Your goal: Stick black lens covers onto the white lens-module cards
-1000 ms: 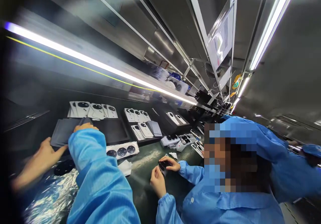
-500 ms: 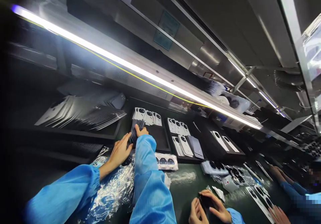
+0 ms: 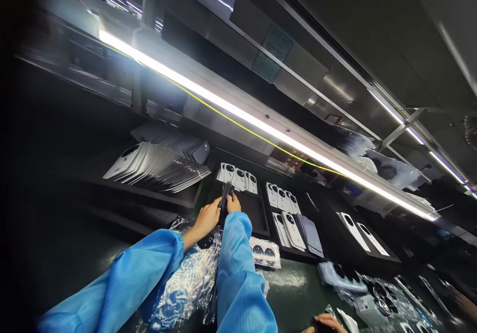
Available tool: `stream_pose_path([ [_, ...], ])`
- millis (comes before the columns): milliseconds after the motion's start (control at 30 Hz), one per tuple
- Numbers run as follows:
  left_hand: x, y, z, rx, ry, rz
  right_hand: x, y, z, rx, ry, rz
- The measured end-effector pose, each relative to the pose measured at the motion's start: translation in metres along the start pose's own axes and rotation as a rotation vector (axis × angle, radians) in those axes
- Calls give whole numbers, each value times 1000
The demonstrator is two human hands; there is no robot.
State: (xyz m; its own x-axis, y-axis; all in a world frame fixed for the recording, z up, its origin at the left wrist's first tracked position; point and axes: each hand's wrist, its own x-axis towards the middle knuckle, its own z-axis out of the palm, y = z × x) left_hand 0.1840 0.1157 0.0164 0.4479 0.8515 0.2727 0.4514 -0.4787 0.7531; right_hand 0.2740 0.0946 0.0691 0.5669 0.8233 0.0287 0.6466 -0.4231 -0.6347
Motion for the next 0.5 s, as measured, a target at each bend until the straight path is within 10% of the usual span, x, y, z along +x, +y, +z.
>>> stream_pose_path([
  [500, -8, -22, -2, 26, 96, 24, 42, 20, 28, -80, -61, 26],
])
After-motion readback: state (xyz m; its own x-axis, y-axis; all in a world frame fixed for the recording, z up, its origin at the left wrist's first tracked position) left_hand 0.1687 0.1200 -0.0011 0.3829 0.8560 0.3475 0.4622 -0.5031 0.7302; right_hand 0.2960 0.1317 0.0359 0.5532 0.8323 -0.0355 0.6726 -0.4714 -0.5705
